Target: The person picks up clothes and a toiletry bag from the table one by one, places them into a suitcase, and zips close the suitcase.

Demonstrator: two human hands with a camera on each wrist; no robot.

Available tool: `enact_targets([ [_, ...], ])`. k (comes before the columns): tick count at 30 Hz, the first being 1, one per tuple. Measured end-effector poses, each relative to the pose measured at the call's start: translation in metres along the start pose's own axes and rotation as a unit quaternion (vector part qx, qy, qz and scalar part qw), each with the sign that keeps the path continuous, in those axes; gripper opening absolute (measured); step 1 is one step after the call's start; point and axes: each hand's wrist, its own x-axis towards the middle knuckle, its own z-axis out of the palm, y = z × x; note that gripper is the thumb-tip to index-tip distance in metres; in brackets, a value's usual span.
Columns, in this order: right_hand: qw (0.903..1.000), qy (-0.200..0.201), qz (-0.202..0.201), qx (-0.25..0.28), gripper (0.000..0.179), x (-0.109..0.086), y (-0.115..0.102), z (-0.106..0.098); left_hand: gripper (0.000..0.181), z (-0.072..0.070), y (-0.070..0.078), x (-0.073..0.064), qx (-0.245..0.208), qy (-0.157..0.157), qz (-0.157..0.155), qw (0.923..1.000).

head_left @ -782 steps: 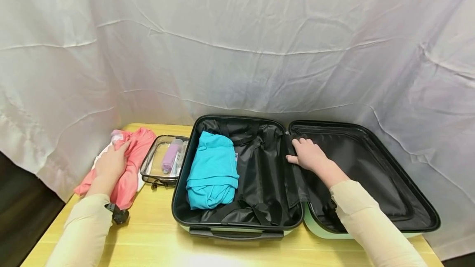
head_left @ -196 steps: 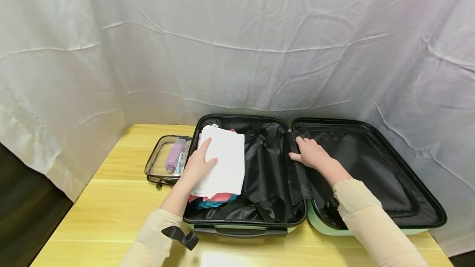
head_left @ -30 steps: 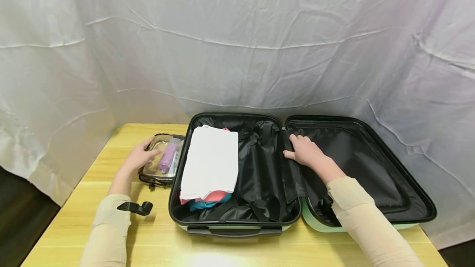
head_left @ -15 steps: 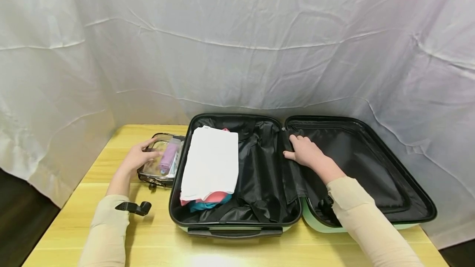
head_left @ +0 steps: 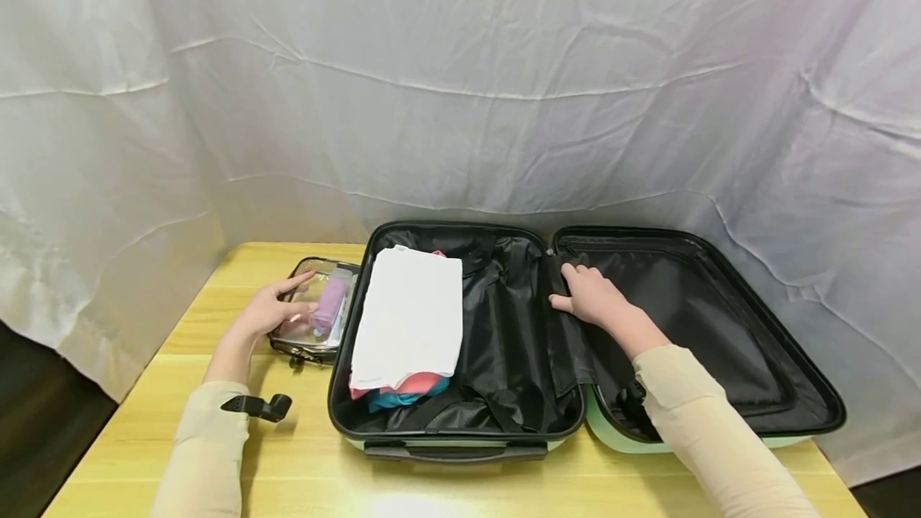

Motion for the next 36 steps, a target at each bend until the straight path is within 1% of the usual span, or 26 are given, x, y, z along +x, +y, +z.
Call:
enact_targets([
  [3, 1.0, -0.002, 0.002, 0.001, 0.06, 0.0, 0.001, 0.001, 0.069, 0.0, 0.0, -0.003, 0.002, 0.022, -0.002, 0.9998],
  [6, 1.0, -0.001, 0.002, -0.001, 0.06, 0.001, 0.002, 0.002, 0.067, 0.001, 0.002, -0.006, -0.009, 0.041, 0.001, 0.9991],
  [7, 1.0, -0.001, 0.001, -0.001, 0.06, 0.001, 0.002, 0.002, 0.066, 0.001, 0.003, -0.007, -0.02, 0.045, 0.002, 0.9988],
  [9, 1.0, 0.0, -0.001, -0.001, 0.061, 0.002, 0.001, 0.002, 0.066, 0.002, 0.005, -0.009, -0.036, 0.051, 0.006, 0.998],
  [11, 1.0, 0.0, 0.0, -0.001, 0.061, 0.002, 0.001, 0.003, 0.066, 0.002, 0.007, -0.012, -0.06, 0.048, 0.011, 0.997],
  [16, 1.0, 0.001, 0.001, -0.001, 0.06, 0.003, 0.0, 0.005, 0.067, 0.002, 0.012, -0.017, -0.092, 0.045, 0.023, 0.9945],
  [23, 1.0, 0.008, -0.002, -0.002, 0.06, 0.002, 0.0, 0.003, 0.064, 0.0, 0.022, -0.023, -0.063, 0.069, 0.04, 0.9948],
  [27, 1.0, 0.006, -0.002, -0.002, 0.06, 0.001, 0.0, 0.002, 0.064, 0.0, 0.028, -0.024, -0.064, 0.08, 0.05, 0.9936],
  [32, 1.0, 0.006, 0.001, -0.004, 0.06, 0.002, 0.002, 0.002, 0.063, 0.0, 0.035, -0.026, -0.089, 0.102, 0.066, 0.9886],
  [36, 1.0, 0.008, 0.0, -0.003, 0.059, 0.002, 0.002, 0.003, 0.063, -0.001, 0.046, -0.03, -0.117, 0.127, 0.073, 0.9822],
])
